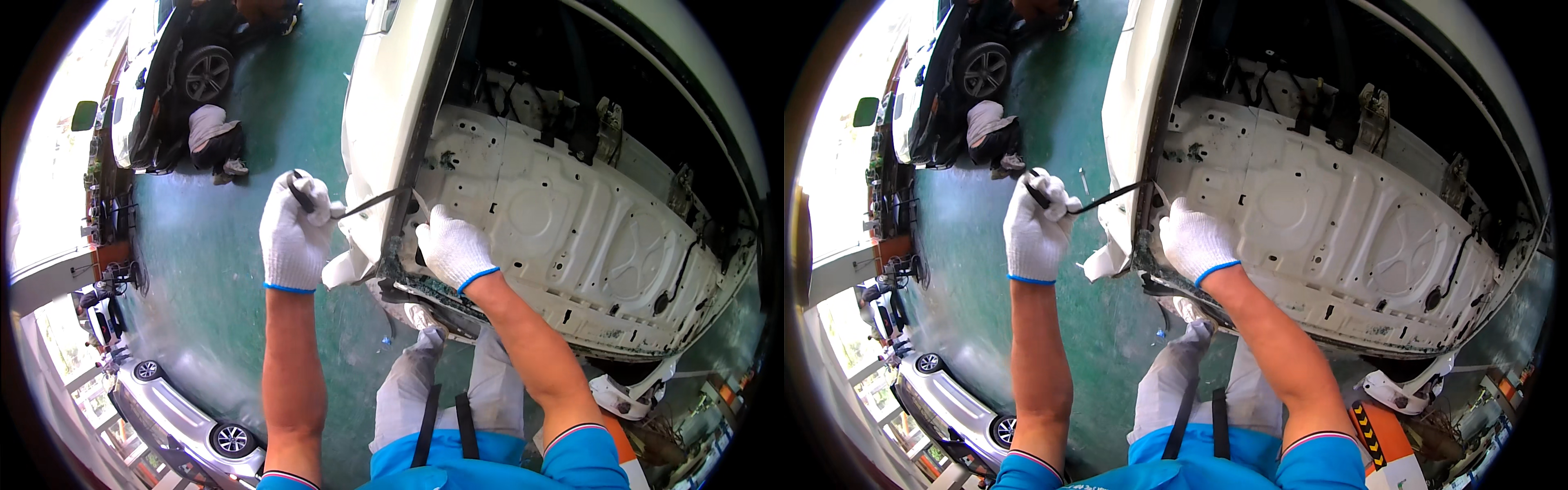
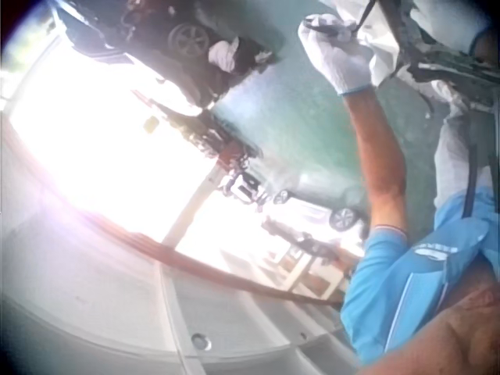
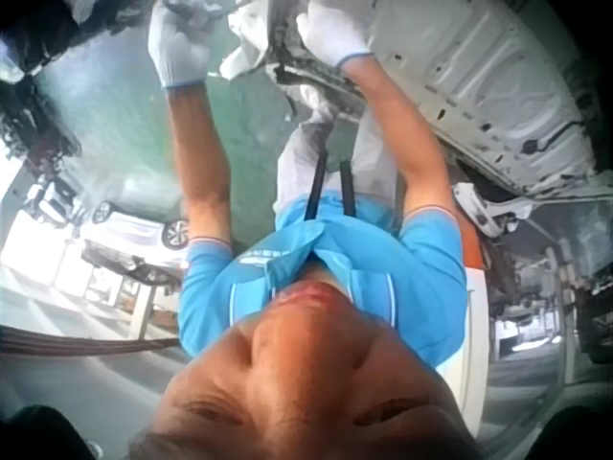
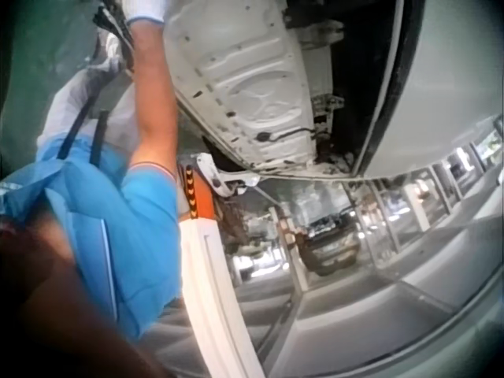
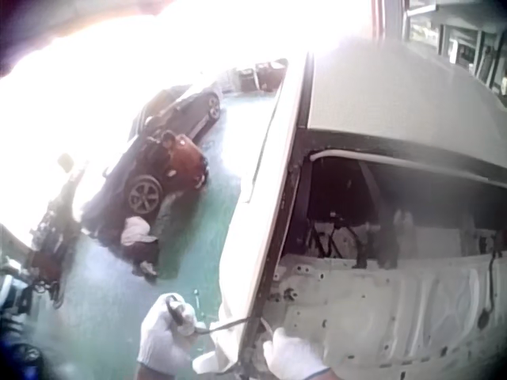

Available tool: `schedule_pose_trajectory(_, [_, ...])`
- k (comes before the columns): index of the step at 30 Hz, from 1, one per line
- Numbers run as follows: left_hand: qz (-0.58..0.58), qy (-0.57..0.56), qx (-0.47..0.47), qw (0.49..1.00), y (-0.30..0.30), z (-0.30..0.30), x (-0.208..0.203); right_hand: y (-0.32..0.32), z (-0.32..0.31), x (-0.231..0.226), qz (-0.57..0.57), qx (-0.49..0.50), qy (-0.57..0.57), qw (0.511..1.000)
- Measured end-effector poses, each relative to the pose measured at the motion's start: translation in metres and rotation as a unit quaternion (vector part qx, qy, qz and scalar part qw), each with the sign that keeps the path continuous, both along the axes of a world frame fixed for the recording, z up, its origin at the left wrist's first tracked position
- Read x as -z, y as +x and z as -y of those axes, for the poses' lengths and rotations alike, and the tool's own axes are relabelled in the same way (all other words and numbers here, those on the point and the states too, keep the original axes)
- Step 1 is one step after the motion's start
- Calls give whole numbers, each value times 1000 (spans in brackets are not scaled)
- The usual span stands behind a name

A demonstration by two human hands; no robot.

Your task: The person uses a utility knife to scrape and remove old black sealant from the edge of a white car's hood. The person carefully works along the seam, peeling away the material to expose the metal underneath.

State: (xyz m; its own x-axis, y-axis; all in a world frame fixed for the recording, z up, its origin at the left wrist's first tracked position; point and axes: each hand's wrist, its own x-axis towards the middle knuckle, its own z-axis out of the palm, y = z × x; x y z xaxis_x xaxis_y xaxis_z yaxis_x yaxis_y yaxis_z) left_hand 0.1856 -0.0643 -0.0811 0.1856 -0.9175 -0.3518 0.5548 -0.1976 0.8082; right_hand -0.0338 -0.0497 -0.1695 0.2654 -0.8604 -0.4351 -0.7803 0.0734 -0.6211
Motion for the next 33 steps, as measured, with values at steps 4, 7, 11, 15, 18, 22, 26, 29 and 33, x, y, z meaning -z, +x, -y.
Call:
schedule_pose_trajectory(4, [47,31,-6,998,8,-14,13,-14,4,-8,36,11,6,999])
schedule_pose_trajectory(7, [82,40,1,996,6,-21,22,-28,16,-18,44,-7,-36,998])
schedule_pose_trajectory(11, [86,37,11,996,0,-24,31,-16,32,-30,27,24,-50,998])
schedule_pose_trajectory(15, [75,44,14,996,5,-29,36,-3,35,-40,-36,-8,-79,996])
schedule_pose_trajectory(18, [60,45,13,997,3,-32,35,6,39,-33,-73,60,-6,996])
schedule_pose_trajectory(22, [59,59,11,996,-1,-32,24,5,36,-15,-111,-57,-57,990])
schedule_pose_trajectory(26, [40,54,4,998,-1,-34,20,5,36,-10,-114,-46,-37,992])
schedule_pose_trajectory(29, [23,59,-20,998,-6,-35,11,5,21,-10,-119,-179,-127,968])
schedule_pose_trajectory(33, [14,35,3,999,0,-42,17,7,13,12,-83,-65,-16,994])
